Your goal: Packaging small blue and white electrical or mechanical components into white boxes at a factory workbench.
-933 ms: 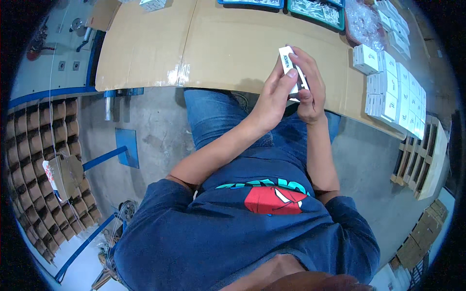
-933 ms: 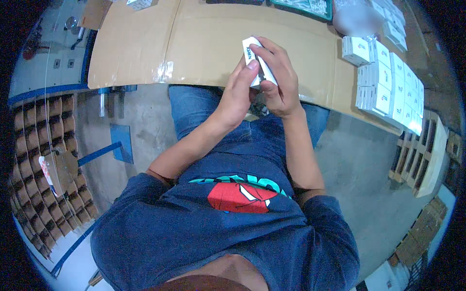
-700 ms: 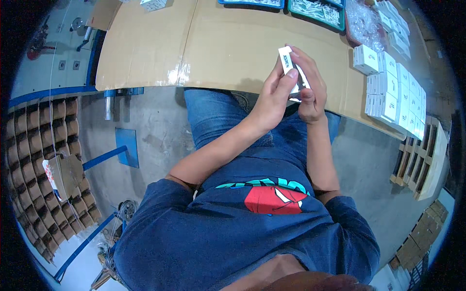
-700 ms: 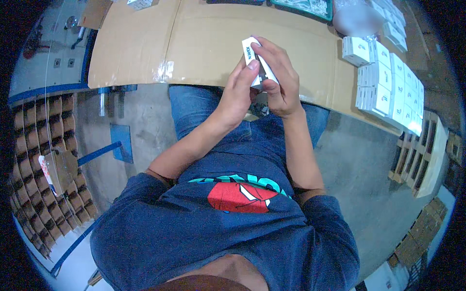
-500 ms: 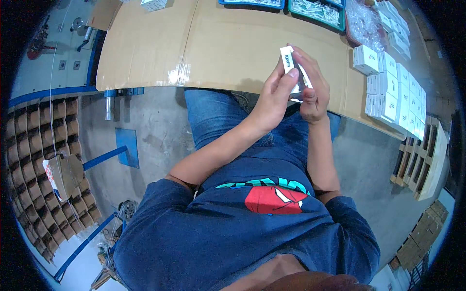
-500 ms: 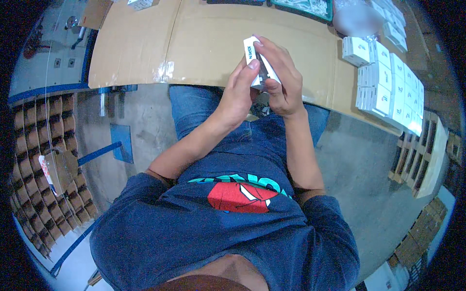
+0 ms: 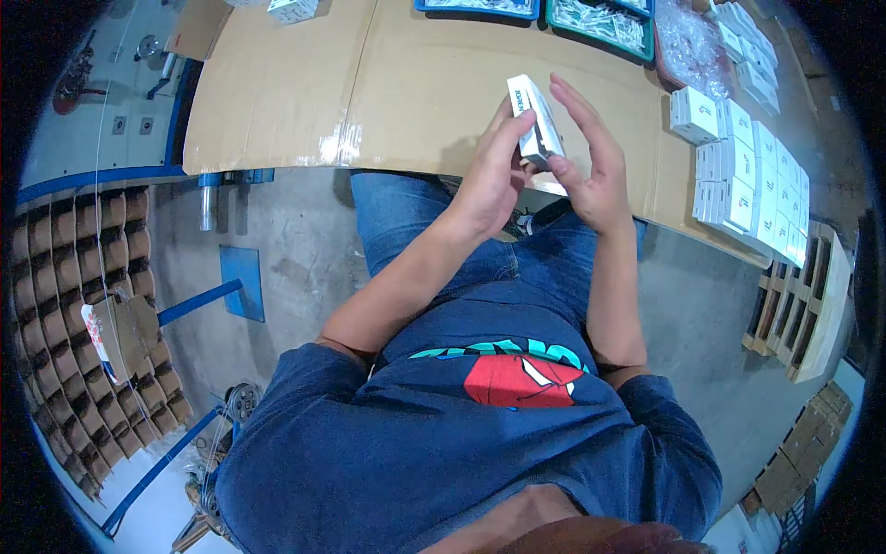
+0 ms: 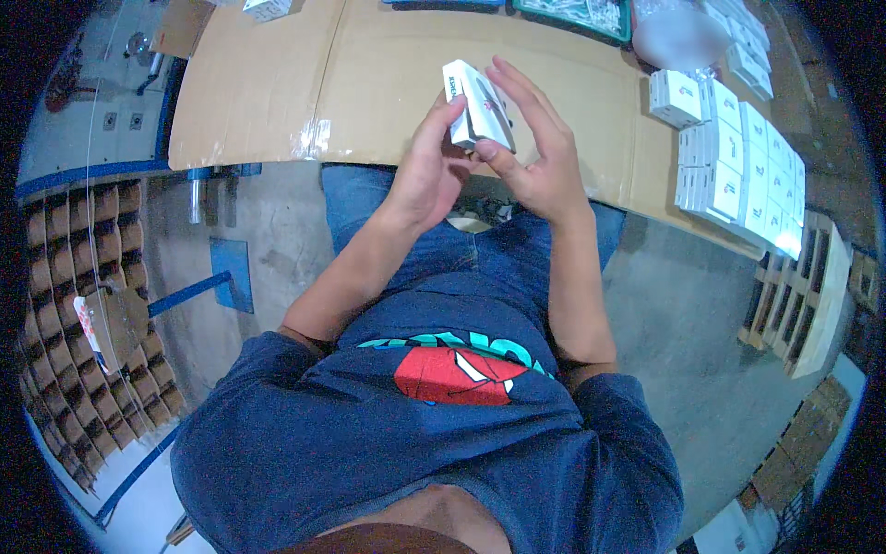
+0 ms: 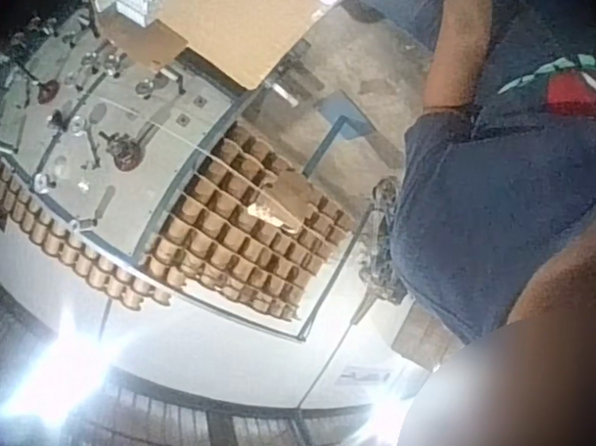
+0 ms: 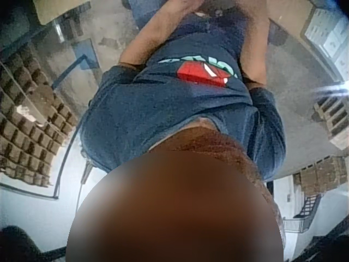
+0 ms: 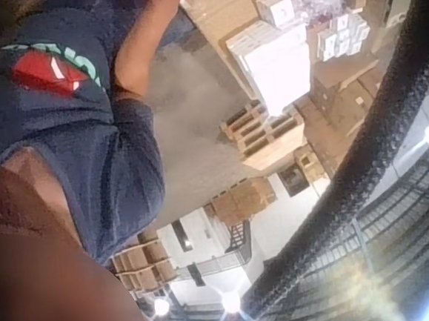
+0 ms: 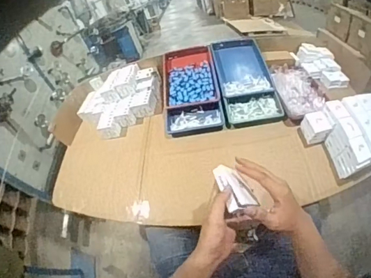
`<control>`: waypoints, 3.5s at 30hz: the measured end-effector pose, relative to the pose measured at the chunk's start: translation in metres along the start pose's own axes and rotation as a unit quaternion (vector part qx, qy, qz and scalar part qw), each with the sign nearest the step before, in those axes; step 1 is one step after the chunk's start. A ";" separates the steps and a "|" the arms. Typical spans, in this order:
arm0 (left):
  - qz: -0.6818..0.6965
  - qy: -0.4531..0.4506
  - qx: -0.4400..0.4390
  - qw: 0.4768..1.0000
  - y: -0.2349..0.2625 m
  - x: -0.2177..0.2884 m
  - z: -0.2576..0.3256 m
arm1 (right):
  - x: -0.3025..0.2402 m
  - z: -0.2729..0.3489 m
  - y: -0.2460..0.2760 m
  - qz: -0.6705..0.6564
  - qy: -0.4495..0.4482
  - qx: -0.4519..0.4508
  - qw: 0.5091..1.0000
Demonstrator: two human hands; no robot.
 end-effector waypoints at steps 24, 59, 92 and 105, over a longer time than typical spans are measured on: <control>-0.173 -0.251 0.057 0.951 0.010 -0.006 -0.010 | -0.012 0.004 -0.020 -0.016 -0.058 0.006 0.998; 0.008 0.009 -0.019 1.000 0.007 0.005 -0.003 | 0.007 0.004 0.006 -0.118 -0.121 -0.014 0.986; -0.343 -0.255 0.062 0.902 0.024 -0.007 -0.014 | 0.005 -0.004 0.004 -0.201 -0.224 -0.028 0.953; -0.191 -0.195 0.004 0.962 0.027 -0.004 -0.020 | 0.007 0.007 -0.011 -0.181 -0.124 -0.031 0.975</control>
Point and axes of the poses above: each hand's wrist, its own z-axis away from the middle knuckle, its own y-axis out of the back of the hand, x = y × z, the point moved 2 cm from there along -z, towards the middle knuckle, and after that the axes turned 13 degrees about y, right-handed, at the moved point
